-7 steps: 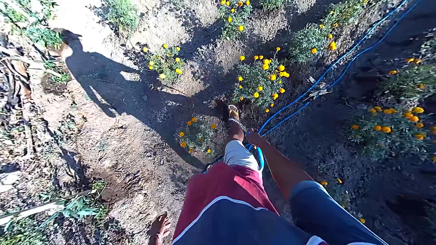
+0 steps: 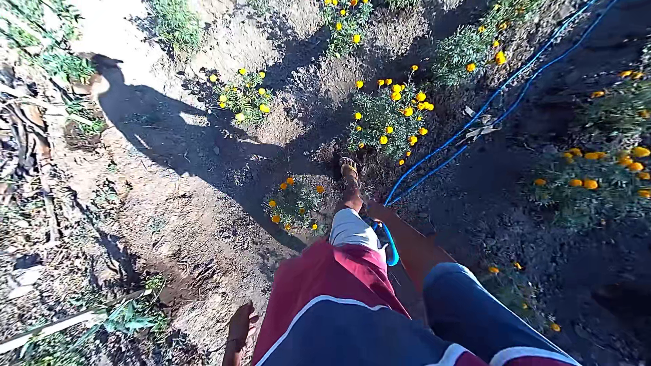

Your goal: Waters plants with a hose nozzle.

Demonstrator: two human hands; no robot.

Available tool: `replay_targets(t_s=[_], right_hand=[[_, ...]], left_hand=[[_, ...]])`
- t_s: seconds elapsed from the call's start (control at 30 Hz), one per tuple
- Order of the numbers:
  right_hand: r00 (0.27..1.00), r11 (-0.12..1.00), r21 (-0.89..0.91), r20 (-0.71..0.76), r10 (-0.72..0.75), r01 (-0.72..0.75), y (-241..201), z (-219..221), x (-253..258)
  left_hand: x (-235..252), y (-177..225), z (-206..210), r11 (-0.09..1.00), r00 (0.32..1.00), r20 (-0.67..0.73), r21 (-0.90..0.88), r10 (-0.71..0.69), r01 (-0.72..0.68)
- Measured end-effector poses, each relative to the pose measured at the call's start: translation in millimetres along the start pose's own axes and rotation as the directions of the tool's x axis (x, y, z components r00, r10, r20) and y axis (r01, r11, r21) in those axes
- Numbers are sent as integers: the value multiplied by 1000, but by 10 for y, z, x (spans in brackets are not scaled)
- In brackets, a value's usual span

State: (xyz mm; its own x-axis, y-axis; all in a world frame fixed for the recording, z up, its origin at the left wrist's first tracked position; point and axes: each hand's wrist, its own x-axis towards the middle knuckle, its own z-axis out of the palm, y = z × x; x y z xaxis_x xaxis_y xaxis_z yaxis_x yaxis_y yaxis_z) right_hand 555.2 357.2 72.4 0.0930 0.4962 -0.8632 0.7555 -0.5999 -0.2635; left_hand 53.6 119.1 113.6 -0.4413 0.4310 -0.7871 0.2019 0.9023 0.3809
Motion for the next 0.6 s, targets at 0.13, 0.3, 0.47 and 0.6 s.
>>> replay_targets(t_s=[0.13, 0.3, 0.47, 0.6], right_hand=[[1000, 998, 63, -23, 9, -8, 71, 177, 92], [993, 989, 126, -76, 90, -80, -13, 121, 90], [986, 979, 173, -110, 129, -109, -51, 86, 114], [987, 991, 114, -131, 91, -76, -107, 57, 100]], left_hand=[[252, -536, -77, 992, 996, 51, 91, 80, -84], [423, -1141, -143, 994, 994, 1, 7, -108, 108], [447, -1358, -132, 992, 992, -25, -20, -127, 127], [643, -1487, -53, 991, 993, -21, -66, -119, 117]])
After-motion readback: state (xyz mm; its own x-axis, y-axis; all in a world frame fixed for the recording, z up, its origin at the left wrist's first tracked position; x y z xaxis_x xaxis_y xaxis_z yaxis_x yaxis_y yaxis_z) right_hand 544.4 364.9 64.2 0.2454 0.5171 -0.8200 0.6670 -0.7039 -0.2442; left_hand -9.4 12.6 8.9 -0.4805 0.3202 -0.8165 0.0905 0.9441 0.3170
